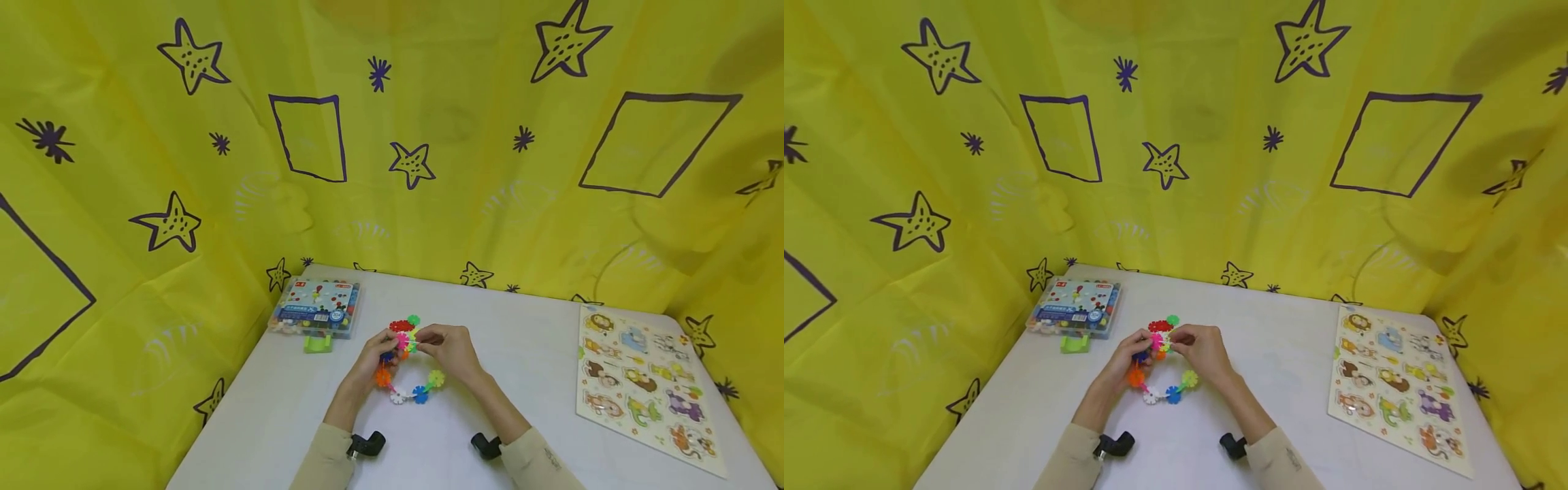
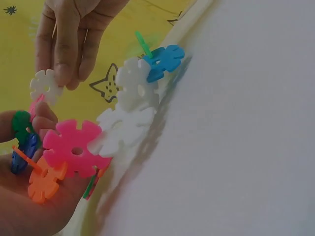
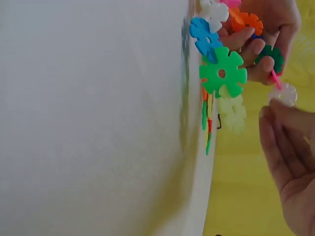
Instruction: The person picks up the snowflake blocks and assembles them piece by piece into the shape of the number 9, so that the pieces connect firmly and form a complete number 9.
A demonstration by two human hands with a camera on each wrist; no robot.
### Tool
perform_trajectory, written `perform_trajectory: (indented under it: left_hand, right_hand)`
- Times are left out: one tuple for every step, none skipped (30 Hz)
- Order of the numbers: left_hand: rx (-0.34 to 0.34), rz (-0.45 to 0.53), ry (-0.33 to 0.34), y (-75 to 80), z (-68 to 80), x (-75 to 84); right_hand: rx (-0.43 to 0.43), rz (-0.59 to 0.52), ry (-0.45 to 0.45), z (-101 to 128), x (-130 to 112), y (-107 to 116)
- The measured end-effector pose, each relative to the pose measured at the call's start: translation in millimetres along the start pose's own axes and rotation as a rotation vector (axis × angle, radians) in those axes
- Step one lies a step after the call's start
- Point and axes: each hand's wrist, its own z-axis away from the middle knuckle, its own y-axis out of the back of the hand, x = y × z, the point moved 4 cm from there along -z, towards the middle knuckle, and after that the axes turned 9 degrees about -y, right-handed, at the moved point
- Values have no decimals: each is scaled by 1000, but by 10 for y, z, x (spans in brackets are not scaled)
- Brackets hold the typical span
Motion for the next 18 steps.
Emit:
perform_trajectory:
  left_hand:
    - [11,-20,-11,15,-5,12]
    - [22,-32,-21,27,-10,23]
    - [28,-40,-27,38,-13,31]
    - [37,-41,-29,45,-15,37]
    - [42,-39,-29,51,-17,41]
    - [46,-35,-24,54,-16,43]
    - [47,-30,-22,52,-16,44]
    - [47,-31,-17,49,-16,43]
    - [44,-33,-12,45,-14,42]
    - [43,-39,-7,42,-11,41]
    - [37,-51,-5,40,-9,41]
    - [33,-67,-4,39,-5,39]
    - [32,-86,-1,40,-2,36]
    - [31,-105,1,42,0,33]
    - [31,-127,0,46,2,28]
    - [35,-153,-1,52,1,23]
    - [40,-176,-7,58,-1,21]
    - [47,-195,-11,64,-4,16]
  right_hand:
    - [-5,21,-29,-30,15,-2]
    - [-8,45,-60,-60,35,-7]
    - [-9,70,-95,-89,57,-13]
    - [-14,97,-134,-117,85,-23]
    - [-24,122,-171,-143,113,-38]
    - [-40,153,-204,-166,144,-61]
    - [-62,181,-227,-187,171,-83]
    - [-88,213,-246,-206,196,-107]
    - [-115,244,-257,-224,216,-132]
    - [-139,276,-256,-243,232,-157]
    - [-156,308,-247,-260,243,-180]
    - [-172,335,-243,-275,251,-199]
    - [-183,357,-238,-288,253,-213]
    - [-192,377,-236,-299,254,-227]
    - [-198,384,-239,-309,255,-237]
    - [-200,387,-246,-320,256,-244]
    - [-199,388,-256,-328,258,-246]
    - [-194,379,-274,-335,259,-247]
